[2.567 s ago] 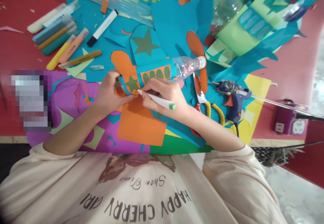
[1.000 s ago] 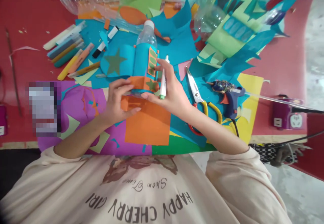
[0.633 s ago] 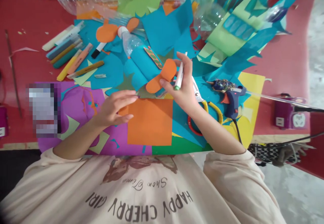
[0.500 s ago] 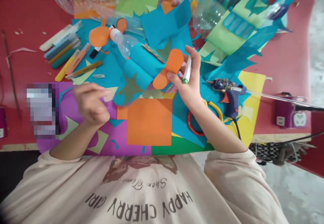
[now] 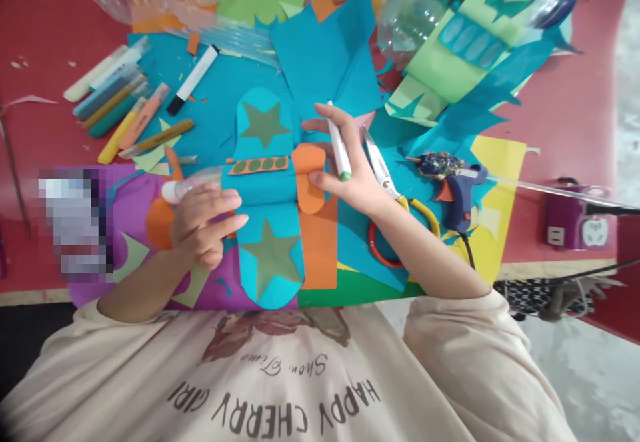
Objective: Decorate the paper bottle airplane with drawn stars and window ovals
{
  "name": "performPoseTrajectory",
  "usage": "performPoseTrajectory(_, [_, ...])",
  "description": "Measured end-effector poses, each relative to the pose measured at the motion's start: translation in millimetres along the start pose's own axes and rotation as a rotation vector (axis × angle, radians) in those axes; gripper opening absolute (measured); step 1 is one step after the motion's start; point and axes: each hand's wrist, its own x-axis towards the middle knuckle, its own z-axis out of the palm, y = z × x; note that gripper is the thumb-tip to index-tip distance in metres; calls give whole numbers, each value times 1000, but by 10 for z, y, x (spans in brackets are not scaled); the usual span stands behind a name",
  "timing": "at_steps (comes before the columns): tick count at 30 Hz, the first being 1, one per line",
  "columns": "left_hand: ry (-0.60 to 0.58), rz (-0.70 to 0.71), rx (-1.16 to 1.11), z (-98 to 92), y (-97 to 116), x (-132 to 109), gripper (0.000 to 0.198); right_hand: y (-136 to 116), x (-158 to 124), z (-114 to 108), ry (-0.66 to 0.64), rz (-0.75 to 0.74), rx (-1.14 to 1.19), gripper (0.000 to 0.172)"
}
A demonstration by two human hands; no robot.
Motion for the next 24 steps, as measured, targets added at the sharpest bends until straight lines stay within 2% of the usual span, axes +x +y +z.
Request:
performPoseTrajectory(2, [32,101,37,-40,40,91,59,-20,16,33,-31,14,81,79])
performPoseTrajectory(4, [-19,123,75,-80,87,171,45,-30,35,60,-48,30,128,79])
performPoseTrajectory(7, [-118,76,151,-112,154,253,51,-24,47,94,-50,37,155,76])
performPoseTrajectory(10, [-133,65,135,-121,181,288,53,-21,34,130,-56,46,187,72])
performPoseTrajectory(14, [-117,41,87,-146,145,278,50,-66,44,179,-27,55,204,65])
performPoseTrajectory(18, [-72,33,193,-162,102,249,43,-111,129,259,-45,103,168,61])
performPoseTrajectory(21, [0,95,327,-145,113,270,43,-101,190,327,-40,112,170,60])
performPoseTrajectory(24, [46,155,334,-123,142,319,41,-69,206,352,-22,107,202,57])
